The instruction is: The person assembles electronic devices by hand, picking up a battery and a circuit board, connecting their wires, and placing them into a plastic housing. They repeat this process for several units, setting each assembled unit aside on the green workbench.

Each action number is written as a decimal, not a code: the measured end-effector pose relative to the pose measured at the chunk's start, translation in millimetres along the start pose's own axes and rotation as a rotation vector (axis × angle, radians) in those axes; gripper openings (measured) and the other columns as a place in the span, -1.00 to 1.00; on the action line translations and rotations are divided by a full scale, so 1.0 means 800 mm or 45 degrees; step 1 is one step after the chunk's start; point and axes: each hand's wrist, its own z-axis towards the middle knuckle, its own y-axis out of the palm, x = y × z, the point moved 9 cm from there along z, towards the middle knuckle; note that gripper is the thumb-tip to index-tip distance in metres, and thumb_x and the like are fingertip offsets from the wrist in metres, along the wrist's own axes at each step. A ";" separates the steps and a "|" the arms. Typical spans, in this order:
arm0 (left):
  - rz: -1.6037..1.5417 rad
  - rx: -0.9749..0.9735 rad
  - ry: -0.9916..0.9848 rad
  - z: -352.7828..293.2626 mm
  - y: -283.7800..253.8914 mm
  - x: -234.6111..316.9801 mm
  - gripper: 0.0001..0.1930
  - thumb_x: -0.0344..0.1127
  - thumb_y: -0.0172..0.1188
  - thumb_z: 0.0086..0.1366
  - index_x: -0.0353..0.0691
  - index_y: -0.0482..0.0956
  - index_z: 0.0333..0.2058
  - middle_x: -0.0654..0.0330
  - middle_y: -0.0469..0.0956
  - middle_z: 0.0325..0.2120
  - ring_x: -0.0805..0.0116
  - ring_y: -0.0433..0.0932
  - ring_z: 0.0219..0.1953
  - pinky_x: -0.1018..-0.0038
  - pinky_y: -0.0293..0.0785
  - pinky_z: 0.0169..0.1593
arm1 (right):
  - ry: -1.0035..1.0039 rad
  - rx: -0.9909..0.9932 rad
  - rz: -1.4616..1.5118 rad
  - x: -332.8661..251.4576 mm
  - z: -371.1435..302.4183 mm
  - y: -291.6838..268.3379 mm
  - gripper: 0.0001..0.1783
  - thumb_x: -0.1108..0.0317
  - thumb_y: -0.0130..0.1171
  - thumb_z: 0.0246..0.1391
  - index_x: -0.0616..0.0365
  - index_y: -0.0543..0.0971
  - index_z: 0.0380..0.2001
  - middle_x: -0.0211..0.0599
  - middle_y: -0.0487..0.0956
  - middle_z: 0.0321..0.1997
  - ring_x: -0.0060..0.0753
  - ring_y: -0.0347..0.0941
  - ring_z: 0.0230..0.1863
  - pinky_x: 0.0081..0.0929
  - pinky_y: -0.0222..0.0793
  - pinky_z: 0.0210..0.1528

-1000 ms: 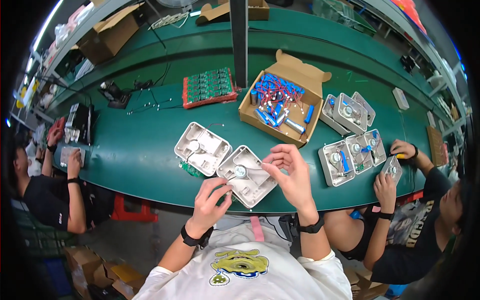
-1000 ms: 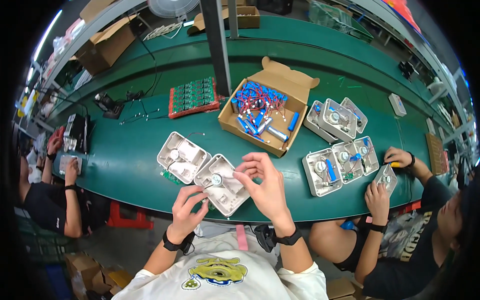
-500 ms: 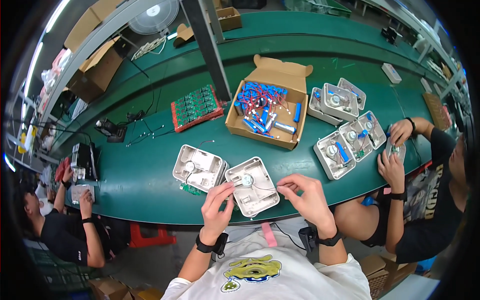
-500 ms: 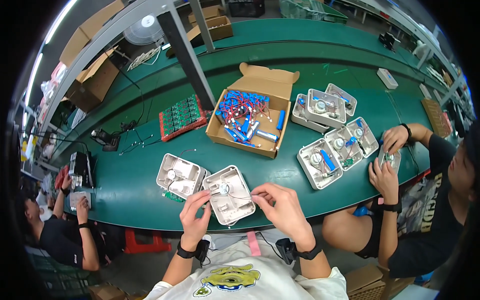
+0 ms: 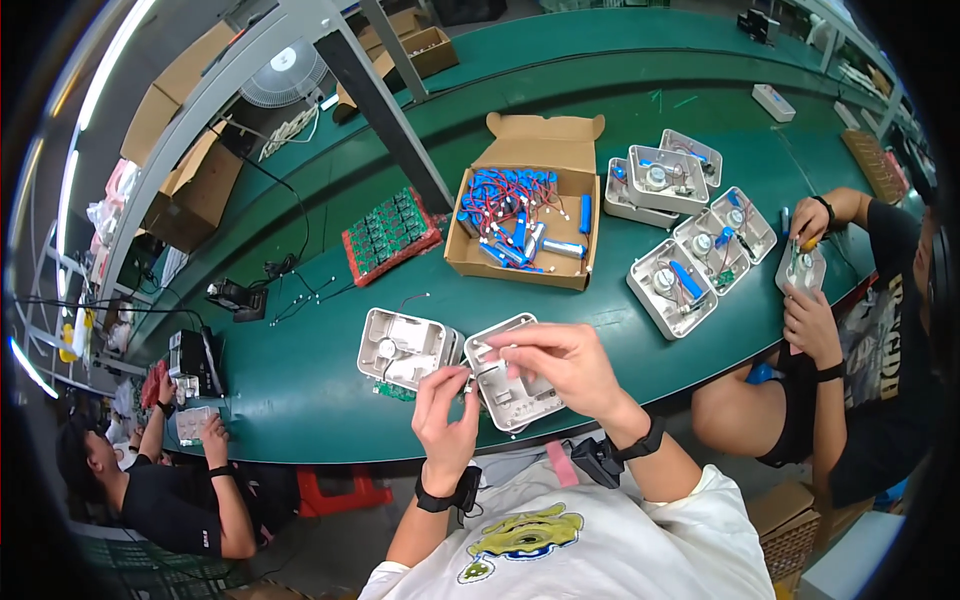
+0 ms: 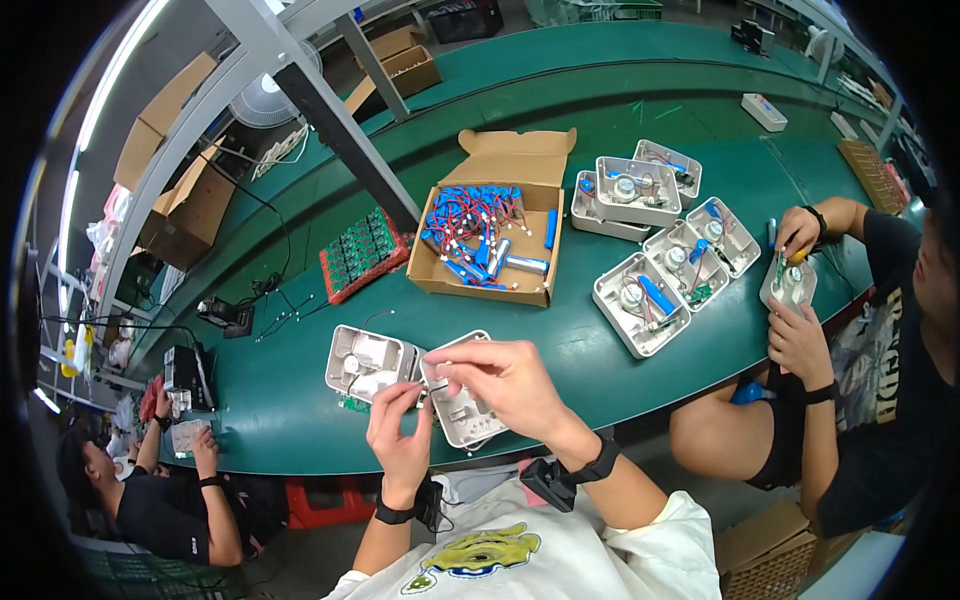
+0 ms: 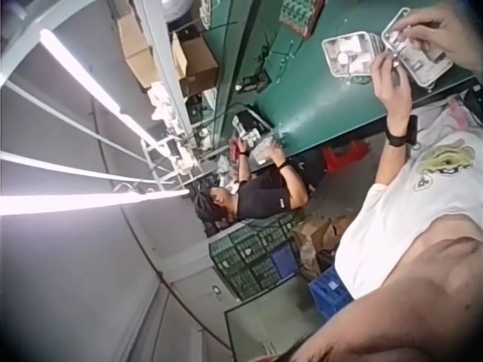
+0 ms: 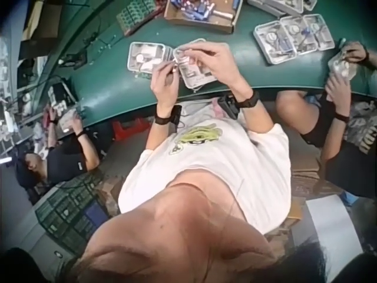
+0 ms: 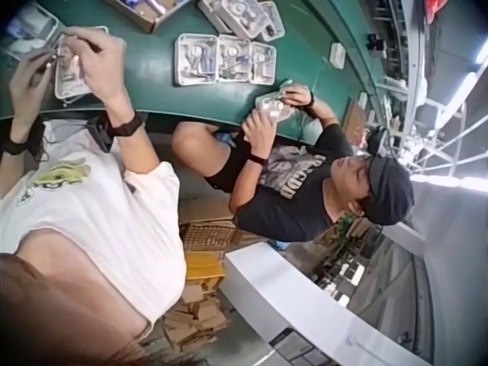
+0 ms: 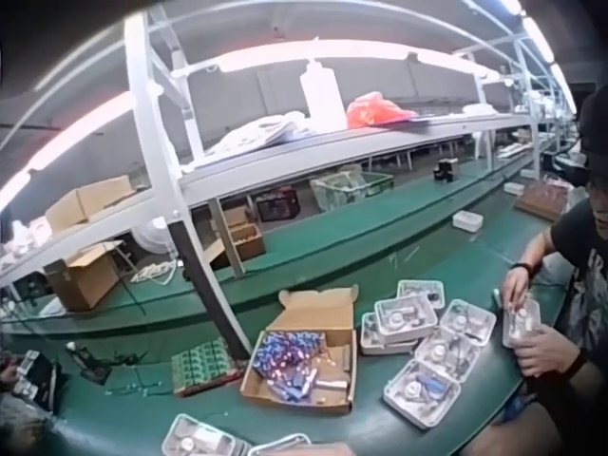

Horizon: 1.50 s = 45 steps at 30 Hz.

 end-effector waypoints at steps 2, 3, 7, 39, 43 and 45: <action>0.037 -0.014 0.044 0.000 0.000 0.003 -0.67 -0.72 0.36 0.16 -0.37 0.72 -0.08 0.02 0.66 -0.10 0.04 0.70 -0.10 0.25 0.66 -0.02 | 0.005 -0.013 0.042 0.002 0.004 0.005 -0.82 0.55 0.27 0.33 0.32 0.74 -0.05 -0.21 0.78 -0.14 -0.55 0.65 -0.28 -0.60 0.52 -0.28; 0.068 -0.026 0.099 -0.003 0.001 0.005 -0.67 -0.72 0.35 0.16 -0.38 0.72 -0.08 0.01 0.66 -0.11 0.03 0.70 -0.10 0.24 0.66 -0.02 | 0.014 -0.027 0.080 0.004 0.006 0.007 -0.82 0.55 0.25 0.35 0.33 0.73 -0.05 -0.16 0.79 -0.14 -0.55 0.66 -0.29 -0.61 0.53 -0.30; 0.162 -0.048 0.226 -0.007 0.004 0.009 -0.66 -0.73 0.33 0.15 -0.38 0.72 -0.08 -0.01 0.66 -0.12 0.00 0.69 -0.12 0.23 0.66 -0.05 | 0.075 -0.018 0.283 0.009 0.006 0.005 -0.84 0.53 0.23 0.39 0.36 0.68 -0.04 -0.03 0.79 -0.16 -0.51 0.69 -0.32 -0.61 0.54 -0.37; -0.400 0.063 -0.538 -0.022 0.008 -0.034 -0.71 -0.68 0.35 0.29 -0.39 0.72 -0.02 0.05 0.64 -0.10 0.36 0.68 -0.16 0.49 0.68 -0.14 | -0.097 -0.009 -0.947 0.026 0.004 0.044 -0.91 0.49 0.33 0.15 0.31 0.67 -0.33 -0.10 0.67 -0.40 -0.22 0.53 -0.59 -0.24 0.45 -0.41; -0.414 0.054 -0.530 -0.023 0.008 -0.033 -0.71 -0.70 0.33 0.30 -0.42 0.71 -0.01 0.07 0.62 -0.07 0.39 0.66 -0.14 0.52 0.67 -0.11 | -0.089 0.005 -0.958 0.030 0.003 0.044 -0.91 0.49 0.33 0.15 0.31 0.67 -0.32 -0.11 0.67 -0.39 -0.20 0.54 -0.58 -0.24 0.46 -0.40; -0.410 0.020 -0.523 -0.023 0.010 -0.032 -0.73 -0.73 0.30 0.33 -0.48 0.68 0.00 0.09 0.57 -0.02 0.45 0.63 -0.08 0.57 0.66 -0.06 | -0.087 0.009 -0.963 0.031 0.003 0.045 -0.91 0.49 0.33 0.15 0.31 0.66 -0.32 -0.11 0.67 -0.38 -0.20 0.54 -0.58 -0.24 0.47 -0.40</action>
